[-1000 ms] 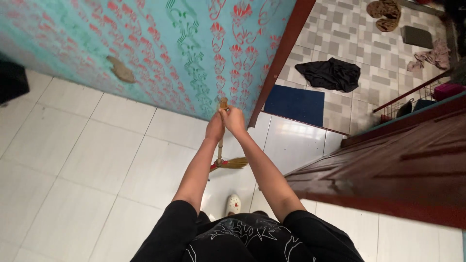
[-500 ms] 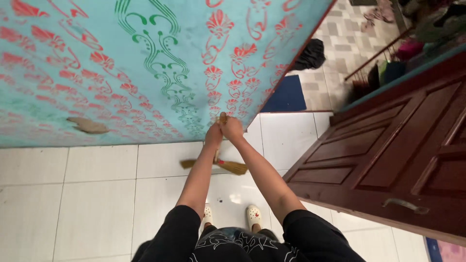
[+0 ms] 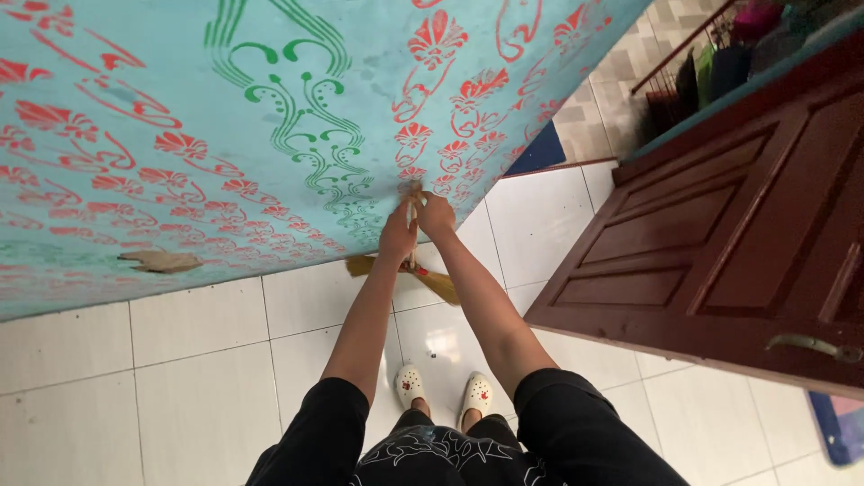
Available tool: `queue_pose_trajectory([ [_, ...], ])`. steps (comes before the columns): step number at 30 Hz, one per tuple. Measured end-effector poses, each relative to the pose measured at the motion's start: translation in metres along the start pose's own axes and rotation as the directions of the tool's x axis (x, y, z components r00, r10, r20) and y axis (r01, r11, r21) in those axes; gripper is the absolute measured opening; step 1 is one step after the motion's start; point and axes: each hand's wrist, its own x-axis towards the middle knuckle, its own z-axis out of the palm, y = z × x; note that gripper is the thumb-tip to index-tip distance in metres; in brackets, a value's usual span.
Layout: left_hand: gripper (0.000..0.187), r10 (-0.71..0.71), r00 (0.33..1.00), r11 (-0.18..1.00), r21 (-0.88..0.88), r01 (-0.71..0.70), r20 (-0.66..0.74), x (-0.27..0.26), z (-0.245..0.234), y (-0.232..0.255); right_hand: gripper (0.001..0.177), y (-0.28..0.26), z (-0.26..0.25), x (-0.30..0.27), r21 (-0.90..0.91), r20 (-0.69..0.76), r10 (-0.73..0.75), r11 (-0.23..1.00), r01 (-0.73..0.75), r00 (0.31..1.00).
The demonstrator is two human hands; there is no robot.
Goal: Sweeping a tiled hallway with a broom and moving floor mats.
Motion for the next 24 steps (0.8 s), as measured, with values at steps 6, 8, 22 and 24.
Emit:
queue_pose_trajectory([
  [6, 0.069, -0.103, 0.995, 0.994, 0.026, 0.103, -0.013, -0.017, -0.023, 0.049, 0.043, 0.024, 0.005, -0.02, 0.101, -0.109, -0.038, 0.994, 0.049, 0.993],
  [8, 0.067, -0.335, 0.942, 0.942, 0.007, 0.335, 0.006, -0.023, -0.026, 0.081, 0.043, 0.046, -0.003, -0.032, 0.161, -0.172, -0.026, 0.985, 0.055, 0.985],
  [22, 0.052, 0.354, 0.935, 0.901, -0.275, -0.336, 0.017, -0.052, 0.11, 0.302, 0.045, 0.16, -0.273, -0.209, 0.139, -0.873, 0.049, 0.979, 0.15, 0.485],
  [24, 0.051, 0.495, 0.869, 0.794, -0.398, -0.46, -0.017, -0.071, 0.126, 0.356, 0.052, 0.176, -0.312, -0.243, 0.049, -0.935, 0.003, 0.991, 0.122, 0.355],
])
